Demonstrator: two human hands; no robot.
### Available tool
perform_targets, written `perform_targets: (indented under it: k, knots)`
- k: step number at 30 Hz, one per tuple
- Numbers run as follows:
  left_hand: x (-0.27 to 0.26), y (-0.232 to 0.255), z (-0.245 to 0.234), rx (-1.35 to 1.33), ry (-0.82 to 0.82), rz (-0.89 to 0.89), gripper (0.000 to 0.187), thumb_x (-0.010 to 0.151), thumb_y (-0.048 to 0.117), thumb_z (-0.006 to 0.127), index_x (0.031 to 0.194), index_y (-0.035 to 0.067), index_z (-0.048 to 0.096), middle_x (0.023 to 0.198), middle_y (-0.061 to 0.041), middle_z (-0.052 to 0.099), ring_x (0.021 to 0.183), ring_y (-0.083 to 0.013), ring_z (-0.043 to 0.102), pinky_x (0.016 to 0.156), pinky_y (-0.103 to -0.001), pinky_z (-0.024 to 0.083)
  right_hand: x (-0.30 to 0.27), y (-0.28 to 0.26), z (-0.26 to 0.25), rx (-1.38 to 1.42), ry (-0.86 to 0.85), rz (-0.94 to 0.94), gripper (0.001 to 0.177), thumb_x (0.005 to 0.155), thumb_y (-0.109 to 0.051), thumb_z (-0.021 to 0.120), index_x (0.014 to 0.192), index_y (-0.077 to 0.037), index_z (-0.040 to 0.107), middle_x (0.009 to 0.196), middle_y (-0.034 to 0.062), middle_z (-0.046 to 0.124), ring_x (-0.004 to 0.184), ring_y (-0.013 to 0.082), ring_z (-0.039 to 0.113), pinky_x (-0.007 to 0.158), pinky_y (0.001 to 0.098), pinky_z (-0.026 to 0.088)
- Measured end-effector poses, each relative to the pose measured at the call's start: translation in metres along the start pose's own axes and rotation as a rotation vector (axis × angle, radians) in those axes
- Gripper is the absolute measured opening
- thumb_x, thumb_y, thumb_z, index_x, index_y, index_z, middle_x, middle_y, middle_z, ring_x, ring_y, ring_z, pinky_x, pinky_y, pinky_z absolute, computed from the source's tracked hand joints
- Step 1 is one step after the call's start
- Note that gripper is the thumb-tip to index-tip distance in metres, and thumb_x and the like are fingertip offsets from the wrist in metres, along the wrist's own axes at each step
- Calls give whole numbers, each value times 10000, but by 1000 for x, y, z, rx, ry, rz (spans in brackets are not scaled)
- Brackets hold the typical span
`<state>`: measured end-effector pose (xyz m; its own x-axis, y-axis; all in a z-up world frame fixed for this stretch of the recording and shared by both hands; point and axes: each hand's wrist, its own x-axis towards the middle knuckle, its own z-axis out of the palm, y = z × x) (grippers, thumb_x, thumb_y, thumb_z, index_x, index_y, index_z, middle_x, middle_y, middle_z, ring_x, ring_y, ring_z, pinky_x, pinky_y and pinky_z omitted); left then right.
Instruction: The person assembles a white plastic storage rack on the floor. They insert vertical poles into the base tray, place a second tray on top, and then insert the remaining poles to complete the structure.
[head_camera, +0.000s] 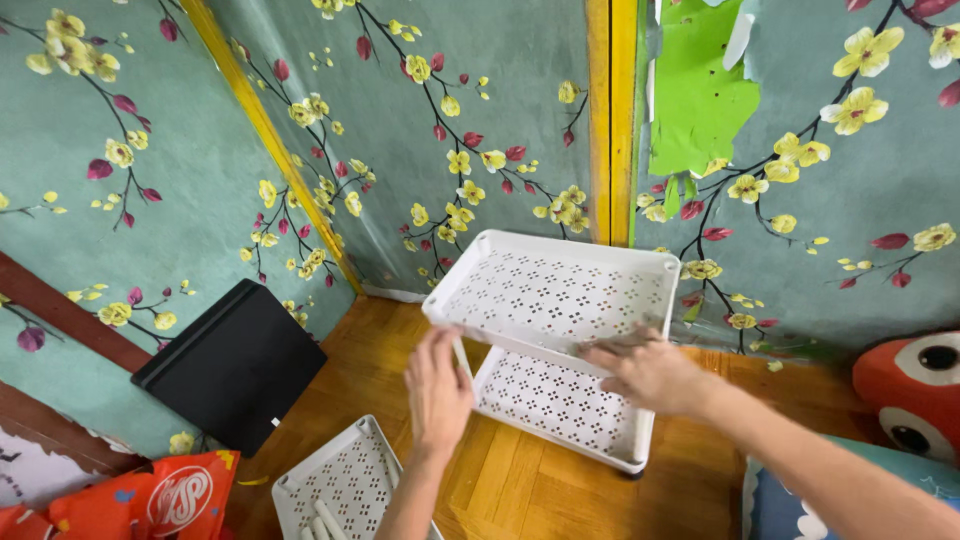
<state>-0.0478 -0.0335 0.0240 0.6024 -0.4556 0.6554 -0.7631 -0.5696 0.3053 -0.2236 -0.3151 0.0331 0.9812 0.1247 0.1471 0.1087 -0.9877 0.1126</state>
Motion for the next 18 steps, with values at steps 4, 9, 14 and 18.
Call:
perform_targets:
  k: [4, 9, 14, 18]
  knots:
    - [1, -26, 1, -180, -58, -330, 1043, 634, 128, 945, 1517, 28, 400, 1481, -227, 432, 1296, -362, 485, 1042, -553, 423, -15, 38, -32, -25, -180, 70, 688, 882, -390, 664, 1513, -295, 407, 1521, 3, 474, 1458, 226, 388, 1170, 680, 47]
    - [-29, -23, 32, -537, -392, -413, 378, 850, 231, 815, 1181, 66, 737, 1054, -116, 794, 944, -201, 728, 850, -380, 576, -15, 6, -63, -15, 134, 56, 764, 779, -451, 728, 1476, -255, 482, 1413, 75, 506, 1381, 288, 432, 1147, 727, 90]
    - [-48, -3, 60, -752, -287, -442, 248, 884, 172, 756, 1097, 44, 752, 825, -73, 794, 713, -100, 646, 660, -319, 551, 22, -60, -58, 298, 287, -44, 488, 880, -453, 702, 1304, -232, 604, 1216, 44, 589, 1212, 277, 531, 1099, 554, 314]
    - [-56, -11, 75, -747, -302, -379, 202, 897, 105, 682, 1074, 48, 762, 828, -63, 780, 731, -99, 697, 655, -314, 555, 47, -92, -42, 383, 287, -45, 377, 859, -484, 726, 1129, -224, 692, 1079, 9, 638, 1123, 243, 572, 938, 500, 380]
